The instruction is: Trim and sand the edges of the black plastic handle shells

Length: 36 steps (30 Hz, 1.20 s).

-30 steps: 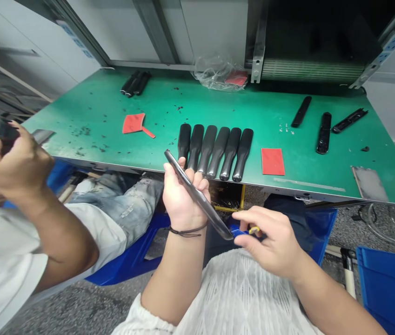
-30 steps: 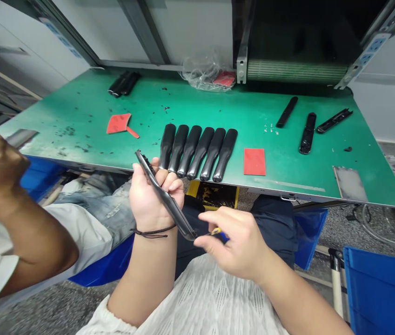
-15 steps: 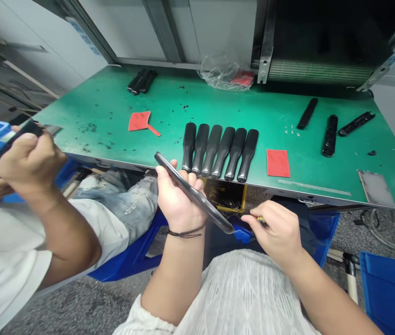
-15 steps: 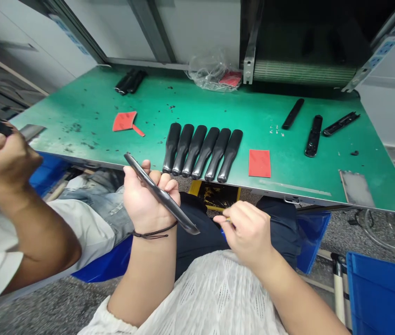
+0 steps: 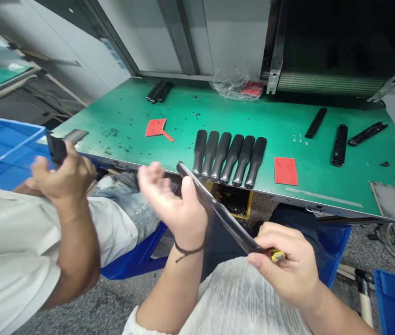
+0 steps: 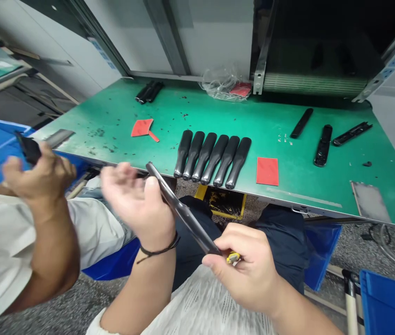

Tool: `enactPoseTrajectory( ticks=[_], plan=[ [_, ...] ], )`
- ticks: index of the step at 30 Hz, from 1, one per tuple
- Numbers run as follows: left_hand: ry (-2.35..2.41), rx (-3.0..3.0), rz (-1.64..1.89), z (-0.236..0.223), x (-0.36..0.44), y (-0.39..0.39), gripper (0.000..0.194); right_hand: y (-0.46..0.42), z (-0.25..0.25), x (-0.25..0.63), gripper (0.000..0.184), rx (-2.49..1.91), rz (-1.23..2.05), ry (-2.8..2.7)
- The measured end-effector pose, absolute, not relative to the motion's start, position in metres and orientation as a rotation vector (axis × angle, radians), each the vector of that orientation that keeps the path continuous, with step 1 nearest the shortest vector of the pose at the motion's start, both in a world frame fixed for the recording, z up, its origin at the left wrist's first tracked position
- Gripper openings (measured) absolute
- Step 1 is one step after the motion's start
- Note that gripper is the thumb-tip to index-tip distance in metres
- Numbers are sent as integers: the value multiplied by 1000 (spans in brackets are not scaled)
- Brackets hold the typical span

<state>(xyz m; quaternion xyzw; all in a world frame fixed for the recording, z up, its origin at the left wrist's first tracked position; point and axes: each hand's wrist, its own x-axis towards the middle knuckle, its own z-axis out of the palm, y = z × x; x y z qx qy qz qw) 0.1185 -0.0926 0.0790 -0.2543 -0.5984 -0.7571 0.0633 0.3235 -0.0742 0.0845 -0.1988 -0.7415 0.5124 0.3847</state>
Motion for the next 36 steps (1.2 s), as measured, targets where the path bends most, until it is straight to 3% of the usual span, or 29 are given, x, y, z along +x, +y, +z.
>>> enactPoseTrajectory(
  ticks=[1, 4, 7, 10, 13, 18, 24, 36],
  plan=[
    [-1791, -973, -2058, 81, 120, -102, 57, -75, 87, 326, 16, -498, 1315, -1894],
    [-1686, -1858, -1619, 87, 127, -126, 40, -78, 92, 329, 19, -523, 1365, -1903],
    [-1578, -2471, -1424, 81, 134, -133, 24, -79, 93, 331, 30, -627, 1429, -1912],
    [-1630, -2510, -1598, 66, 136, -128, 29, -76, 91, 339, 22, -706, 1438, -2008],
    [-1623, -2520, -1738, 55, 134, -123, 28, -68, 94, 351, 15, -643, 1246, -2219],
    [-1531, -2608, -1804, 58, 136, -120, 27, -57, 107, 361, 30, -479, 798, -2547],
    [-1516, -2666, -1781, 61, 141, -116, 35, -59, 113, 350, 63, -516, 859, -2582],
    [-1572, -2654, -1727, 66, 139, -117, 39, -56, 111, 344, 58, -447, 702, -2631]
  ],
)
